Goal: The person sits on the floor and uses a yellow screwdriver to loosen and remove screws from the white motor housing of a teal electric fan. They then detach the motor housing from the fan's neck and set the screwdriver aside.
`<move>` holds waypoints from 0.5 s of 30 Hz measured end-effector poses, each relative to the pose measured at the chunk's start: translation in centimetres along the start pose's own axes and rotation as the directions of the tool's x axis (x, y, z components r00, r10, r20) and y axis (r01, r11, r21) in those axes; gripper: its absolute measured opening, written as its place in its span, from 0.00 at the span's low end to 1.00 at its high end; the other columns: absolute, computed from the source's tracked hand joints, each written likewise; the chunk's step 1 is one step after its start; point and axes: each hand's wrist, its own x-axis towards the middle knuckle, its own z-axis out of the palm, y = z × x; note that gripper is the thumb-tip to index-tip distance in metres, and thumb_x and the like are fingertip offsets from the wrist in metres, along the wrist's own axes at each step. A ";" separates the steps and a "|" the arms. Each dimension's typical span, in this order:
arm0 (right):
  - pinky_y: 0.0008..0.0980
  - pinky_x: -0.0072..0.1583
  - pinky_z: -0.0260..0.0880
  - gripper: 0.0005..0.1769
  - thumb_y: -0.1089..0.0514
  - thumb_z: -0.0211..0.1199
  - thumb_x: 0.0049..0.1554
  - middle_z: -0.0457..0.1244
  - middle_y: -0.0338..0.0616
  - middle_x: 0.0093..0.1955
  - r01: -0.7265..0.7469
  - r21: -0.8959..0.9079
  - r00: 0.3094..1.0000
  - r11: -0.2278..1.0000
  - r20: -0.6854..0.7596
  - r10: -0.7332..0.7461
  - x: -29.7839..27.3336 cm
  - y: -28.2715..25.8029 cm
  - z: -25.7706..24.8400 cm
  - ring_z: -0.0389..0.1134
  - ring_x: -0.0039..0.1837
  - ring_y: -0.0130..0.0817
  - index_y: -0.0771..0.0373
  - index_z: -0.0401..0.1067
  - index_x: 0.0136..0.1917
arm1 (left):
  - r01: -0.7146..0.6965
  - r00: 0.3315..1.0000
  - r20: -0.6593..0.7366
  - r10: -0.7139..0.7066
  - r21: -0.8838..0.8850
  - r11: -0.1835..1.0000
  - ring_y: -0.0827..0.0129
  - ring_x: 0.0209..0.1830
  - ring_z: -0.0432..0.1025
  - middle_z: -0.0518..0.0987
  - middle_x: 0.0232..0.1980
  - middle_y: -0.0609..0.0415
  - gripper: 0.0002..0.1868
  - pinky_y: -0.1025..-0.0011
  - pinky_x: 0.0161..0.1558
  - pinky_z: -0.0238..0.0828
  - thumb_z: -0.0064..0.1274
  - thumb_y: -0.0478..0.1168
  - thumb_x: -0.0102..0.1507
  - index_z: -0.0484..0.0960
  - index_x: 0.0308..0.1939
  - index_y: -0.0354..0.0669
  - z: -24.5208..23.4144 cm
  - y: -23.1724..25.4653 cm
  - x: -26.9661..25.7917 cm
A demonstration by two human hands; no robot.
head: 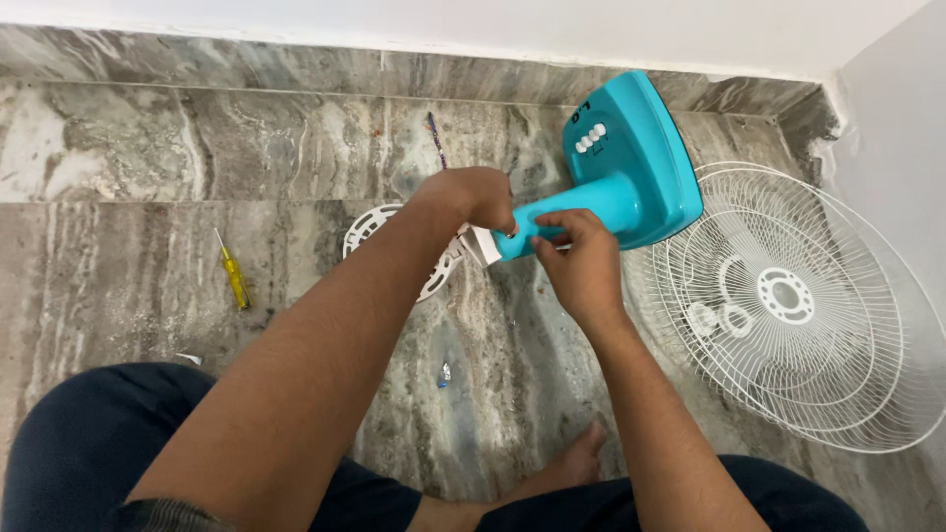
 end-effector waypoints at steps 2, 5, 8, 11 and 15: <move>0.34 0.49 0.76 0.15 0.65 0.73 0.50 0.67 0.47 0.55 0.005 -0.045 0.999 0.999 0.039 -0.003 -0.1 -0.4 -0.2 0.72 0.49 0.39 0.63 0.79 0.53 | 0.041 0.998 0.051 -0.039 -0.033 0.999 0.50 0.49 0.81 0.85 0.50 0.41 0.24 0.56 0.50 0.76 0.64 0.51 0.55 0.87 0.47 0.37 0.5 0.0 0.5; 0.36 0.51 0.74 0.18 0.65 0.73 0.49 0.66 0.47 0.58 -0.016 -0.083 0.997 0.996 0.076 0.022 -0.4 -1.0 -0.4 0.71 0.51 0.39 0.62 0.79 0.54 | -0.014 0.999 0.043 0.015 -0.026 1.000 0.49 0.48 0.81 0.85 0.49 0.39 0.24 0.55 0.49 0.76 0.62 0.51 0.56 0.87 0.45 0.35 1.5 -0.4 0.7; 0.39 0.56 0.74 0.22 0.62 0.76 0.49 0.64 0.48 0.60 -0.034 -0.145 0.998 0.989 0.051 0.042 -0.8 -1.5 -0.5 0.70 0.54 0.42 0.61 0.77 0.58 | -0.057 0.998 0.013 0.057 -0.018 0.998 0.48 0.48 0.80 0.85 0.47 0.37 0.24 0.55 0.49 0.75 0.63 0.52 0.56 0.87 0.44 0.33 2.2 -0.9 0.5; 0.48 0.58 0.70 0.32 0.56 0.80 0.45 0.62 0.52 0.66 0.029 -0.290 1.000 0.957 0.015 -0.026 -1.2 -1.6 -1.0 0.66 0.62 0.53 0.59 0.75 0.62 | -0.076 0.997 -0.025 0.075 -0.047 0.996 0.47 0.47 0.80 0.85 0.46 0.36 0.24 0.55 0.50 0.75 0.63 0.52 0.55 0.88 0.42 0.33 3.0 -1.5 -0.3; 0.53 0.62 0.67 0.39 0.52 0.82 0.40 0.59 0.52 0.71 0.012 -0.385 1.000 0.923 0.030 -0.001 -1.3 -1.5 -1.1 0.60 0.66 0.62 0.56 0.74 0.65 | -0.053 0.998 -0.017 0.052 -0.032 0.998 0.49 0.47 0.80 0.85 0.46 0.38 0.23 0.56 0.49 0.75 0.64 0.51 0.54 0.88 0.43 0.35 2.9 -1.1 -1.0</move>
